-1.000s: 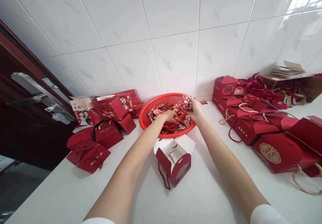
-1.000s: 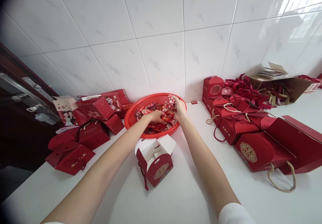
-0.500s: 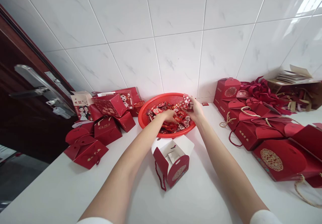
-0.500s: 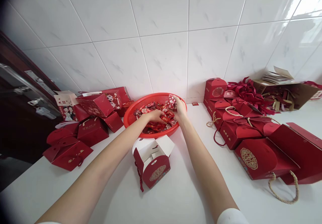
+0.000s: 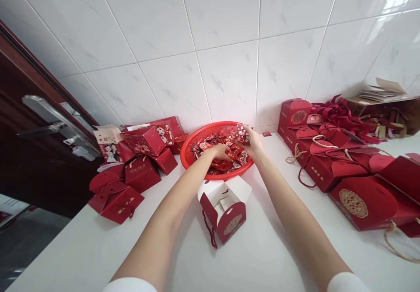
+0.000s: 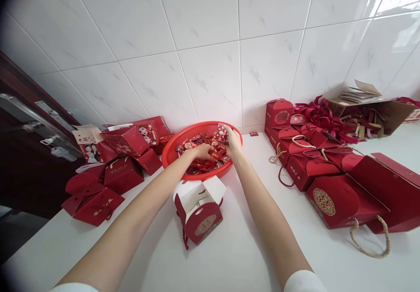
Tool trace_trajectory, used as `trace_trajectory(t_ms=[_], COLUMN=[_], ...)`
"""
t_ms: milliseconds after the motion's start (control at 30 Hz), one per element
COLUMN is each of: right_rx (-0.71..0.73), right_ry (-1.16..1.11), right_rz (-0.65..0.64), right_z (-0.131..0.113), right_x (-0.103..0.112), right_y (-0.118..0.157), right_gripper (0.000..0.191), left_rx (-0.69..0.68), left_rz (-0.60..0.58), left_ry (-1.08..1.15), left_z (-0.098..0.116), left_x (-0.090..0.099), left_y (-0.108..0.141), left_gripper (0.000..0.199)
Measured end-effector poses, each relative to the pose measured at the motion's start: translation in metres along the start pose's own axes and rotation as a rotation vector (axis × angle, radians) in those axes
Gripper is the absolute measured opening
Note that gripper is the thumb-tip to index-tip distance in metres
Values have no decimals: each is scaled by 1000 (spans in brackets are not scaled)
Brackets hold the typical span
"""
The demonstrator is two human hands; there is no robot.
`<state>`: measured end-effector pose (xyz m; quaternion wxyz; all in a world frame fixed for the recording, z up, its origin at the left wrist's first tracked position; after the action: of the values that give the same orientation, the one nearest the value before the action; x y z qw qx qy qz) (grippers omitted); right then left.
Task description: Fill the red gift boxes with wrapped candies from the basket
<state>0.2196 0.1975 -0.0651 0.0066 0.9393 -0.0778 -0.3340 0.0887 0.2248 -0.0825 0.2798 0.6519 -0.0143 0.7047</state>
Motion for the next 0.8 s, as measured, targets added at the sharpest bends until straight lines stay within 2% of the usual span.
trace_trajectory(t_ms=[800], right_rx=[-11], right_ry=[13], right_rz=[10], right_z=[2], right_x=[0], right_y=[-2], right_gripper=[9], left_rx=[-4], left_rz=[-3], left_ry=[38], left_z=[-2], left_x=[-1], left_y=[0], left_gripper=[18])
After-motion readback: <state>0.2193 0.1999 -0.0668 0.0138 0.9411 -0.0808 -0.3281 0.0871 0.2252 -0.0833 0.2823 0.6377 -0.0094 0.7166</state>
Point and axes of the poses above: each hand's wrist, its own y-axis away from the middle knuckle, its own x-axis out of the back of the hand, z = x × y, the point moved 5 cm from there along -y, towards the middle knuckle, and after that the axes turned 1 degree about x, right-handed, at the moved point
